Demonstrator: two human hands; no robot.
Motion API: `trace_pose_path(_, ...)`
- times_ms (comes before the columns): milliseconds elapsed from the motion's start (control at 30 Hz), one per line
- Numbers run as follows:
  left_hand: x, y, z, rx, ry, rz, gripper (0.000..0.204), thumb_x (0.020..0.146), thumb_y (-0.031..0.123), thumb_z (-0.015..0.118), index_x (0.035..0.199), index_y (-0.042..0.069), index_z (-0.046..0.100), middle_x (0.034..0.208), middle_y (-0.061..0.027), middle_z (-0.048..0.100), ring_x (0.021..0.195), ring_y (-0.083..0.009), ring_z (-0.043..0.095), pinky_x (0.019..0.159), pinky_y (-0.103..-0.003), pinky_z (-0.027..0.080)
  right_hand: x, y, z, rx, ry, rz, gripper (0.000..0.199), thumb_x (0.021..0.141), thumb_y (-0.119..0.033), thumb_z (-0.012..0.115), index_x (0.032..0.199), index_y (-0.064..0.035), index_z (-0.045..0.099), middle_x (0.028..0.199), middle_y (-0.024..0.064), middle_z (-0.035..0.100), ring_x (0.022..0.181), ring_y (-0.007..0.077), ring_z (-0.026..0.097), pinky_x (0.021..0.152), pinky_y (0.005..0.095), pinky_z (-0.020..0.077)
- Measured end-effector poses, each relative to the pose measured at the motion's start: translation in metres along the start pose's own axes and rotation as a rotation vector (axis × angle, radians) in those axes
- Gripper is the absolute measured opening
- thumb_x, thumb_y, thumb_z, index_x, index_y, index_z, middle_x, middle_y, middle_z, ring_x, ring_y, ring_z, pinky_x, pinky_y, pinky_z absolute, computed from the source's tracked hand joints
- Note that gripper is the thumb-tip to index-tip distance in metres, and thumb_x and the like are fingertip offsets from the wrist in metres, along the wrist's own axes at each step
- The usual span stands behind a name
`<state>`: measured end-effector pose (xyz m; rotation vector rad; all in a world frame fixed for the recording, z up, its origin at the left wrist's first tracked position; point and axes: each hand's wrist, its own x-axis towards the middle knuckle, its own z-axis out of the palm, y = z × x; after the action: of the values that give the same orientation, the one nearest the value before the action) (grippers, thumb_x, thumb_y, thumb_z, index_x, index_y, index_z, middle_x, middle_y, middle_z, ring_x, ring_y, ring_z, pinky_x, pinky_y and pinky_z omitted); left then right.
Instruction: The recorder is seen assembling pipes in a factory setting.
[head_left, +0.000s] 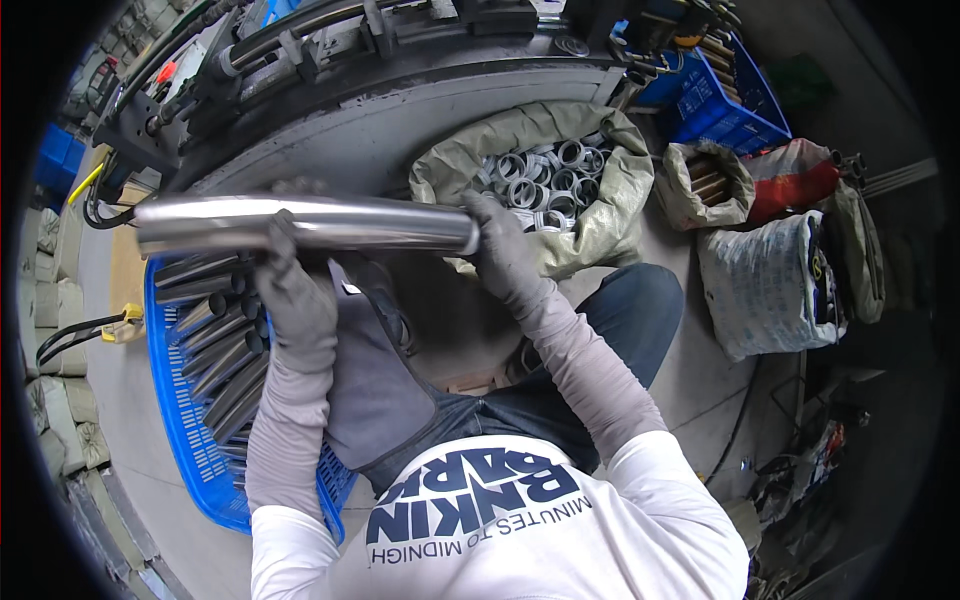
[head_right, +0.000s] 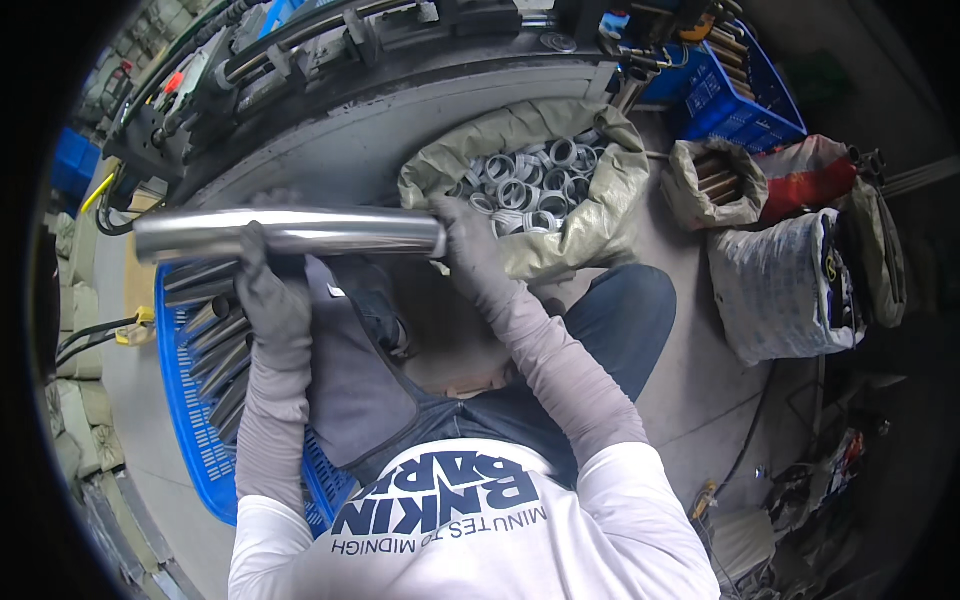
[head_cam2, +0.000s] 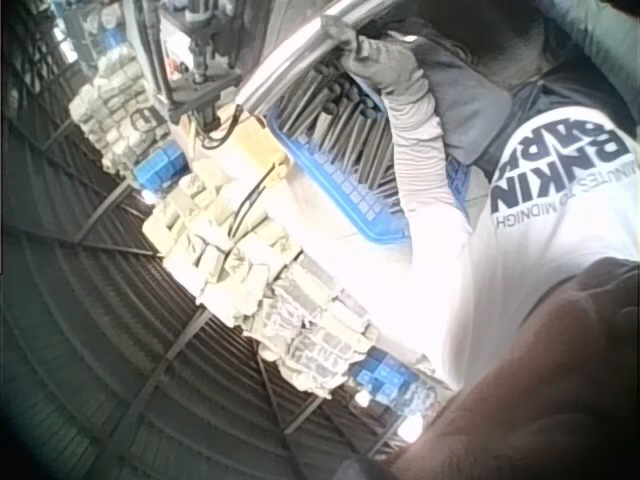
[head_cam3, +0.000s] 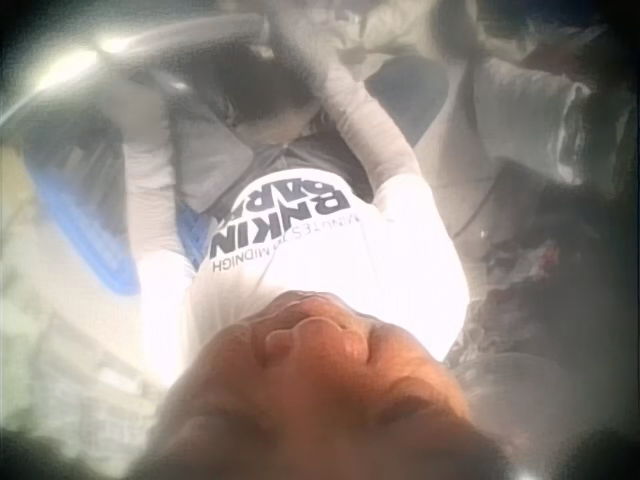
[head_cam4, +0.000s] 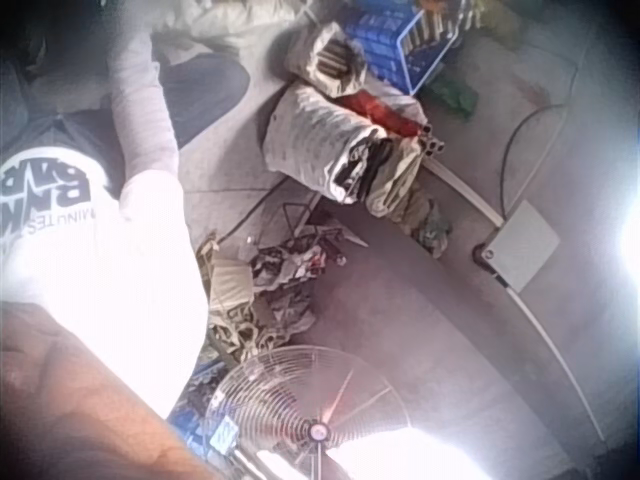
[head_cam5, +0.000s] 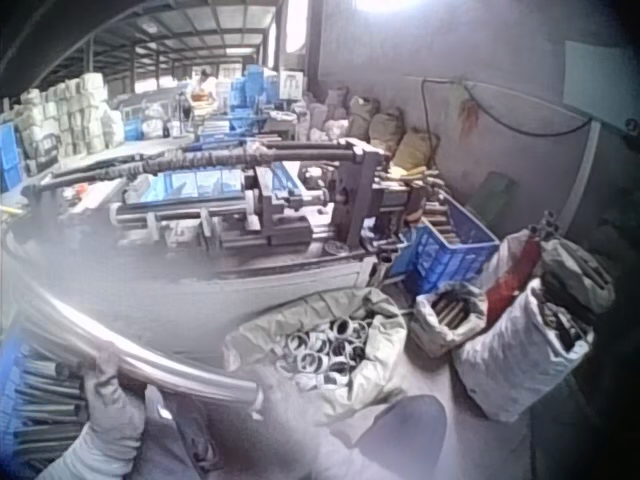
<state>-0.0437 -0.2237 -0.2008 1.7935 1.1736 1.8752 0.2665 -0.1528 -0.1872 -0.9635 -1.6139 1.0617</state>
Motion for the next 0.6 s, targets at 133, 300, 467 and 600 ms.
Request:
trace_pose_path(133, 0.112, 0.103, 0.026, 0.065, -0.077, 0.016, 0.053, 0.101, 0.000, 0.065, 0.152, 0.005, 0.052, 0.159, -0.0256, 0.050, 0.151, -0.0378, 0.047, 0.128, -0.048, 0.037, 0.032, 0.055, -0.028, -0.299, 0.187, 0.330, 0.075, 0.099, -0.053, 0.068, 0.150, 0.0014, 0.053, 0.139, 0.0220, 0.065, 0.132, 0.0360, 0.060, 0.113, 0.0446, 0.0454)
trace_pose_path(300, 0.129, 0.171, 0.042, 0.503, -0.331, -0.340, 0.058, 0.085, 0.011, 0.076, 0.140, 0.002, 0.062, 0.116, -0.0087, 0.068, 0.100, -0.0203, 0.068, 0.090, -0.037, 0.054, 0.043, 0.140, -0.077, -1.114, 0.148, 0.380, 0.067, 0.087, -0.050, 0.079, 0.136, -0.0075, 0.061, 0.137, 0.0177, 0.065, 0.132, 0.0371, 0.059, 0.111, 0.0507, 0.0441)
trace_pose_path(467, 0.052, 0.126, 0.047, 0.876, -0.700, -0.173, 0.063, 0.069, 0.021, 0.080, 0.128, 0.005, 0.064, 0.104, -0.0159, 0.066, 0.101, -0.0384, 0.065, 0.087, -0.049, 0.051, 0.044, 0.158, -0.074, -1.213, 0.052, 0.330, 0.046, 0.087, -0.038, 0.076, 0.129, -0.0187, 0.071, 0.126, 0.0144, 0.070, 0.122, 0.0350, 0.065, 0.105, 0.0499, 0.0478)
trace_pose_path(600, 0.036, 0.118, 0.048, 0.889, -0.705, -0.234, 0.063, 0.069, 0.022, 0.079, 0.129, 0.006, 0.065, 0.109, -0.0169, 0.069, 0.106, -0.0398, 0.066, 0.091, -0.051, 0.050, 0.044, 0.112, -0.079, -0.022, 0.245, 0.355, 0.048, 0.094, -0.026, 0.070, 0.136, -0.0031, 0.071, 0.125, 0.0169, 0.074, 0.110, 0.0287, 0.073, 0.095, 0.0408, 0.0582)
